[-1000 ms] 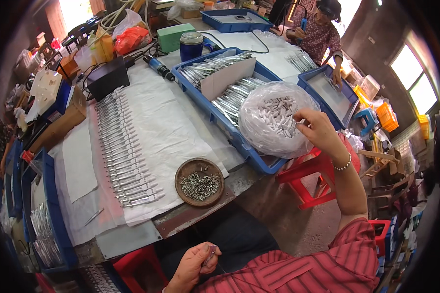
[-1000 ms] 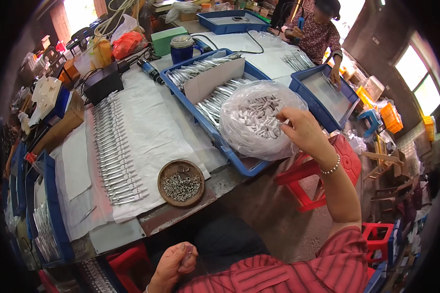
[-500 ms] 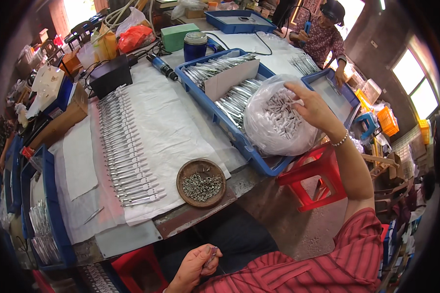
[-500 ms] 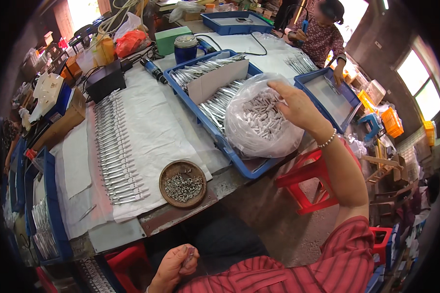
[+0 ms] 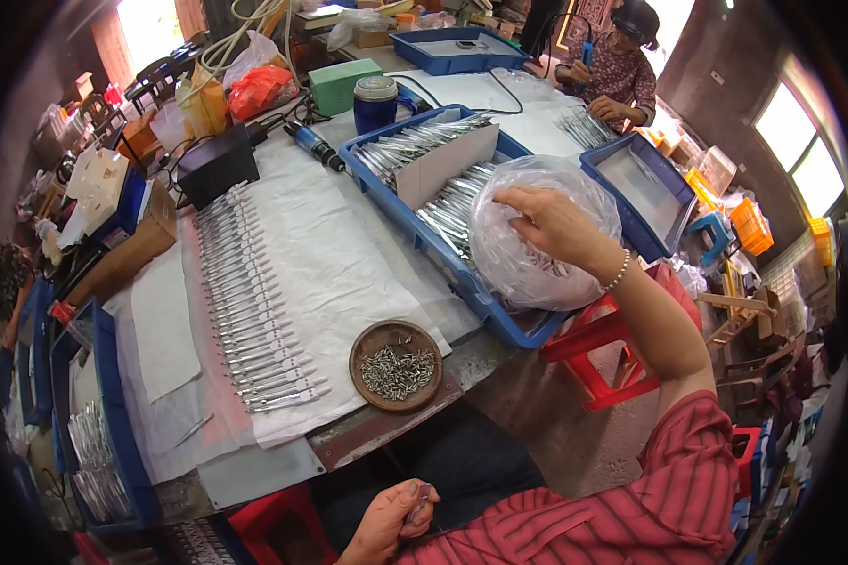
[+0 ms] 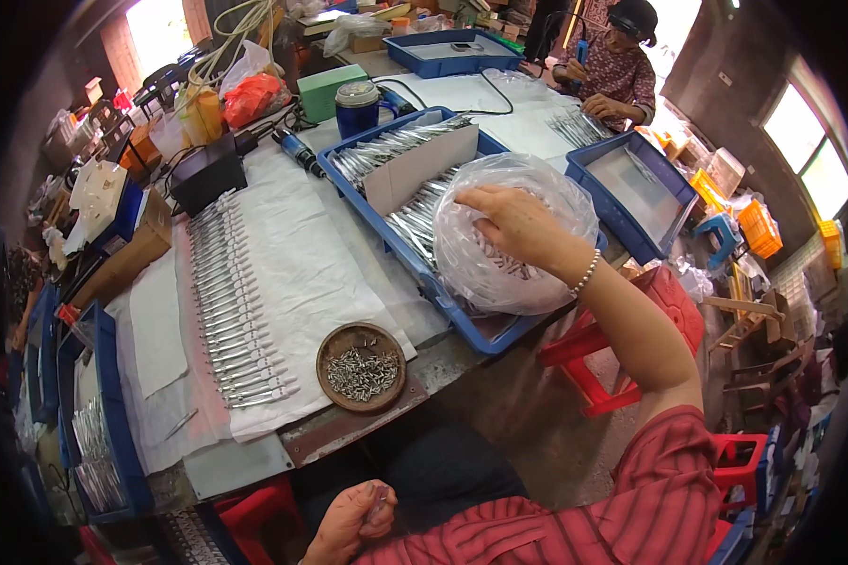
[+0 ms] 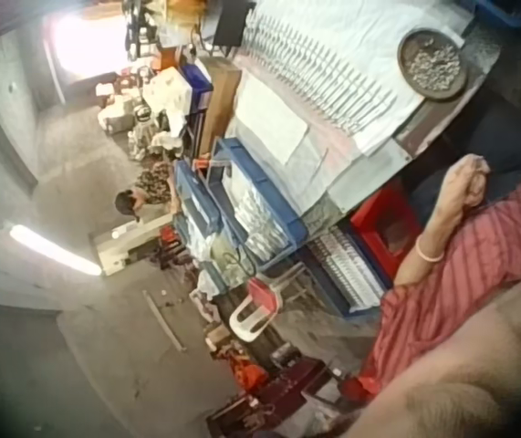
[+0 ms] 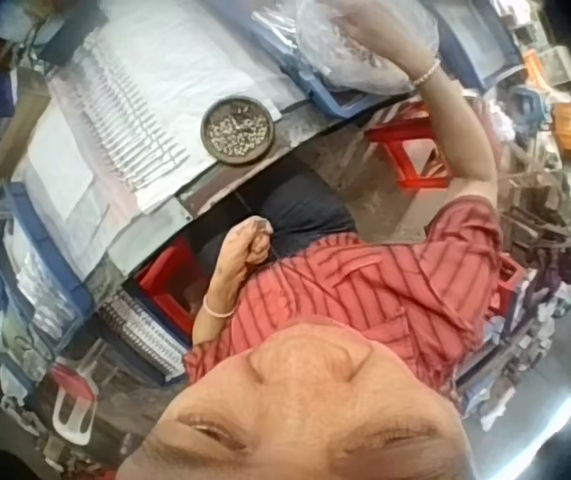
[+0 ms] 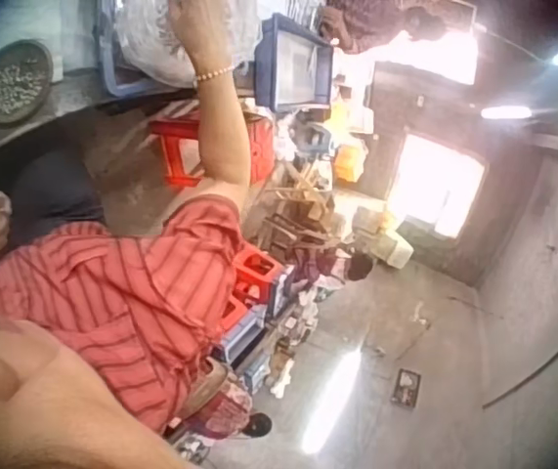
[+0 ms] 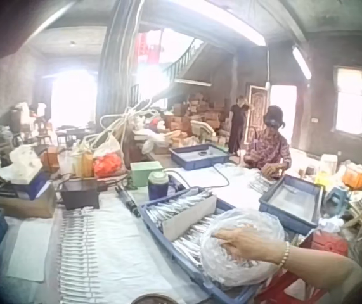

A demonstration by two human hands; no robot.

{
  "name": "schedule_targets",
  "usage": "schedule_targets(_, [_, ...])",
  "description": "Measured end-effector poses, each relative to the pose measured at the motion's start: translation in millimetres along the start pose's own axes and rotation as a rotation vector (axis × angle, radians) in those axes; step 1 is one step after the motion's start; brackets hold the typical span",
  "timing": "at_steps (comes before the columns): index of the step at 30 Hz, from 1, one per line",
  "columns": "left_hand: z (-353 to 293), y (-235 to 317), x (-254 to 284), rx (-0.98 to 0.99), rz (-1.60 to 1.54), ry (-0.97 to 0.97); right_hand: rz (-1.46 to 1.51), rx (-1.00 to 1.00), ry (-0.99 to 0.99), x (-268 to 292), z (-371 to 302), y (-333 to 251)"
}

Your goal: Assembling small white and metal mechanical components at a workbench.

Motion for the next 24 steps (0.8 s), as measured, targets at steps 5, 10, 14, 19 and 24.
schedule_targets(5, [-3,0,1,-0.024,0.023,0.019,-0.154,-0.093,-0.041,-7,-1,9])
schedule_targets(10, [-1,-3,2,-0.006,0.032,0.038,-0.243,-0.119,-0.126,-15,0,18])
schedule_targets(14, [3,-6,-5,0.006,0.046,0.025,-0.302,-0.074,-0.142,-23,8,26])
schedule_targets(19, [5,-14,-8,0.026,0.035,-0.004,-0.371,-0.020,-0.177,-23,13,14])
schedule_targets(24, [4,-21,-4,0.028,0.029,-0.019,-0.378,-0.047,-0.224,-22,11,24])
Point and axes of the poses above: each hand's wrist, its own z-axis towards the middle knuckle, its own x-axis out of the back of the hand, y = z × x, the point moved 6 cm from there along z, towards the middle knuckle, and after that the axes turned 9 degrees about -z, right-handed, at the moved point
